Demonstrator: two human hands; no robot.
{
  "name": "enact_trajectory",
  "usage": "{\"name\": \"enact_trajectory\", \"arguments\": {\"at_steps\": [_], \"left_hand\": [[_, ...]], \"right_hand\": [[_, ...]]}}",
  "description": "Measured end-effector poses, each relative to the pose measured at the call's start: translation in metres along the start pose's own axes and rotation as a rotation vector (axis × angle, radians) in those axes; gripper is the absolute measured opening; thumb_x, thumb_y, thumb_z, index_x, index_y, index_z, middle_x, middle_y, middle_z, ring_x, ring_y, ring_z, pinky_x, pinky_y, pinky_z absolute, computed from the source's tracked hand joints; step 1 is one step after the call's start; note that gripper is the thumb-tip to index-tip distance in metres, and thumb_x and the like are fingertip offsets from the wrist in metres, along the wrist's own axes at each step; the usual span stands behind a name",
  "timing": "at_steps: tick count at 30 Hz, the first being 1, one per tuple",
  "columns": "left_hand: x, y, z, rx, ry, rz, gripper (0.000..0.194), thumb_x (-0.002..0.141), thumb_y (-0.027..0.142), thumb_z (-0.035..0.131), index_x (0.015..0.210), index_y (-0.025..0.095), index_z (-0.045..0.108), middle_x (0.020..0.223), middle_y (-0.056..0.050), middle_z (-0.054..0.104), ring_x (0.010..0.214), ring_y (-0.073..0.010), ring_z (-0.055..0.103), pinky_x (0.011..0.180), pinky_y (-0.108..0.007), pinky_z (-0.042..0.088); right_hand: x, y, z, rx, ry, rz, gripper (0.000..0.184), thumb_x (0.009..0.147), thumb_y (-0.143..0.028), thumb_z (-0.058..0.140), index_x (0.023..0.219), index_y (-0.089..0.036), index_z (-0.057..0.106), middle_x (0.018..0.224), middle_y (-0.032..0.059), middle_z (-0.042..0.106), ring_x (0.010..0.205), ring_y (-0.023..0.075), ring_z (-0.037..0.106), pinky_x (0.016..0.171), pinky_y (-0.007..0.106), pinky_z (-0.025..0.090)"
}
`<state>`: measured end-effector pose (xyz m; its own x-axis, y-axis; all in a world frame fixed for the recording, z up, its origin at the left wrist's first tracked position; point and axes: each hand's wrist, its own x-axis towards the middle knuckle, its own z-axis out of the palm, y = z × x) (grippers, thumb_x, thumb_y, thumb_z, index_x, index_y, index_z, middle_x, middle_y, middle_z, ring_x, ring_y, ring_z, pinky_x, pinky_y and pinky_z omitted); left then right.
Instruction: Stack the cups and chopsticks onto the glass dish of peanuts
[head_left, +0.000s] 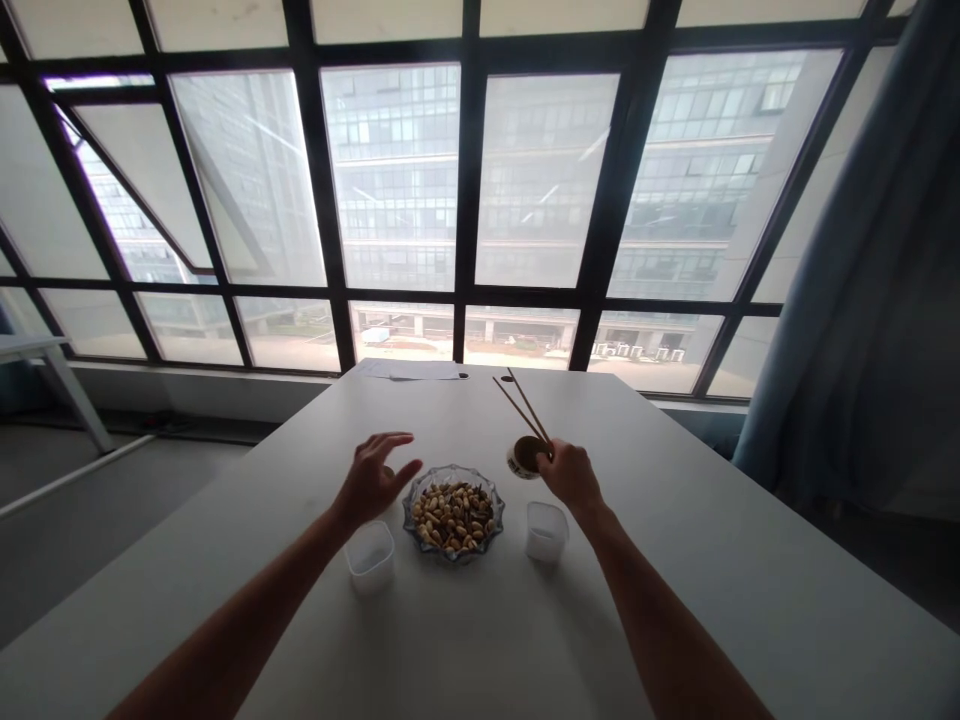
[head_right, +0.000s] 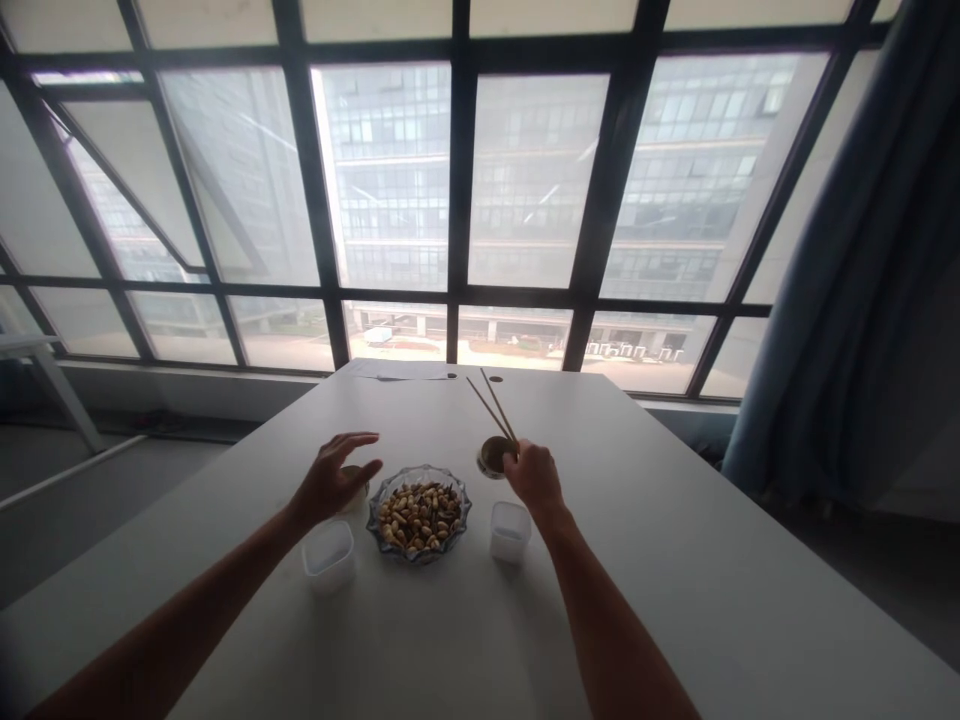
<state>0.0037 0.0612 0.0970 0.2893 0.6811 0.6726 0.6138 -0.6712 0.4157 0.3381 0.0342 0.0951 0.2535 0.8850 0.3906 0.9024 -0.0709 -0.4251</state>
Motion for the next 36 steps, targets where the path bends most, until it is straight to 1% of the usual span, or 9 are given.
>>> {"name": "enact_trajectory", "arguments": {"at_steps": [4, 8, 12, 16, 20, 24, 27, 31, 36], "left_hand": [[0.023, 0.061, 0.032, -0.027, -0.250, 0.207, 0.078, 0.071, 0.045, 0.079, 0.138, 0.022, 0.047, 0.136, -0.015, 0.057, 0.126, -0.0336, 0.052, 0.103, -0.053, 0.044], [0.031, 0.079, 0.056, -0.170, -0.224, 0.250, 0.077, 0.064, 0.031, 0.083, 0.131, 0.021, 0.047, 0.130, -0.015, 0.057, 0.120, -0.0308, 0.055, 0.098, -0.045, 0.050], [0.030, 0.070, 0.059, -0.209, -0.202, 0.145, 0.072, 0.060, 0.028, 0.083, 0.122, 0.020, 0.047, 0.113, -0.012, 0.064, 0.099, -0.0271, 0.064, 0.083, -0.040, 0.055], [0.029, 0.046, 0.051, -0.118, -0.190, 0.007, 0.072, 0.058, 0.038, 0.085, 0.118, 0.019, 0.048, 0.106, -0.010, 0.066, 0.092, -0.0273, 0.065, 0.077, -0.040, 0.054], [0.032, 0.014, 0.040, -0.050, -0.163, -0.072, 0.066, 0.059, 0.042, 0.084, 0.113, 0.018, 0.054, 0.101, -0.009, 0.068, 0.090, -0.0256, 0.066, 0.079, -0.038, 0.053], [0.034, -0.005, 0.028, 0.007, -0.193, -0.083, 0.067, 0.058, 0.042, 0.083, 0.114, 0.016, 0.056, 0.103, -0.010, 0.068, 0.093, -0.0271, 0.066, 0.082, -0.040, 0.053], [0.034, -0.004, 0.024, 0.037, -0.246, -0.056, 0.068, 0.060, 0.044, 0.083, 0.116, 0.016, 0.056, 0.106, -0.011, 0.067, 0.094, -0.0274, 0.065, 0.083, -0.040, 0.053], [0.032, 0.008, 0.023, 0.118, -0.325, 0.084, 0.072, 0.061, 0.044, 0.082, 0.122, 0.018, 0.054, 0.112, -0.012, 0.063, 0.101, -0.0292, 0.061, 0.088, -0.041, 0.051], [0.029, 0.019, 0.027, 0.232, -0.415, 0.200, 0.070, 0.066, 0.039, 0.078, 0.128, 0.021, 0.051, 0.115, -0.011, 0.061, 0.103, -0.0286, 0.058, 0.086, -0.040, 0.051]], "right_hand": [[-0.018, -0.040, -0.013, 0.044, 0.102, -0.246, 0.022, 0.088, -0.023, 0.049, 0.098, -0.015, 0.068, 0.081, 0.0110, 0.071, 0.073, 0.0241, 0.067, 0.065, 0.028, 0.043], [-0.033, -0.063, -0.008, 0.201, 0.114, -0.392, 0.023, 0.085, -0.020, 0.048, 0.097, -0.016, 0.067, 0.077, 0.0072, 0.070, 0.066, 0.0207, 0.064, 0.061, 0.026, 0.041], [-0.033, -0.066, -0.008, 0.398, 0.068, -0.349, 0.024, 0.092, -0.032, 0.046, 0.094, -0.016, 0.065, 0.063, 0.0022, 0.062, 0.054, 0.0165, 0.056, 0.055, 0.025, 0.038], [-0.026, -0.057, -0.033, 0.543, -0.024, -0.304, 0.042, 0.100, -0.043, 0.034, 0.102, -0.016, 0.065, 0.057, -0.0002, 0.056, 0.050, 0.0154, 0.052, 0.052, 0.025, 0.039], [-0.020, -0.040, -0.060, 0.493, -0.198, -0.309, 0.044, 0.095, -0.045, 0.042, 0.090, -0.013, 0.072, 0.051, -0.0010, 0.049, 0.048, 0.0144, 0.048, 0.049, 0.025, 0.038], [-0.017, -0.029, -0.066, 0.417, -0.375, -0.314, 0.043, 0.090, -0.045, 0.050, 0.087, -0.011, 0.076, 0.052, -0.0003, 0.053, 0.046, 0.0125, 0.046, 0.046, 0.024, 0.034], [-0.018, -0.029, -0.061, 0.347, -0.428, -0.330, 0.040, 0.087, -0.044, 0.056, 0.090, -0.011, 0.079, 0.056, 0.0018, 0.060, 0.047, 0.0123, 0.047, 0.046, 0.023, 0.035], [-0.021, -0.035, -0.057, 0.325, -0.419, -0.356, 0.029, 0.083, -0.038, 0.064, 0.088, -0.014, 0.080, 0.063, 0.0045, 0.067, 0.052, 0.0133, 0.053, 0.048, 0.024, 0.039], [-0.021, -0.038, -0.060, 0.508, -0.338, -0.367, 0.016, 0.070, -0.026, 0.074, 0.080, -0.014, 0.076, 0.074, 0.0065, 0.071, 0.060, 0.0157, 0.061, 0.054, 0.025, 0.048]]}}
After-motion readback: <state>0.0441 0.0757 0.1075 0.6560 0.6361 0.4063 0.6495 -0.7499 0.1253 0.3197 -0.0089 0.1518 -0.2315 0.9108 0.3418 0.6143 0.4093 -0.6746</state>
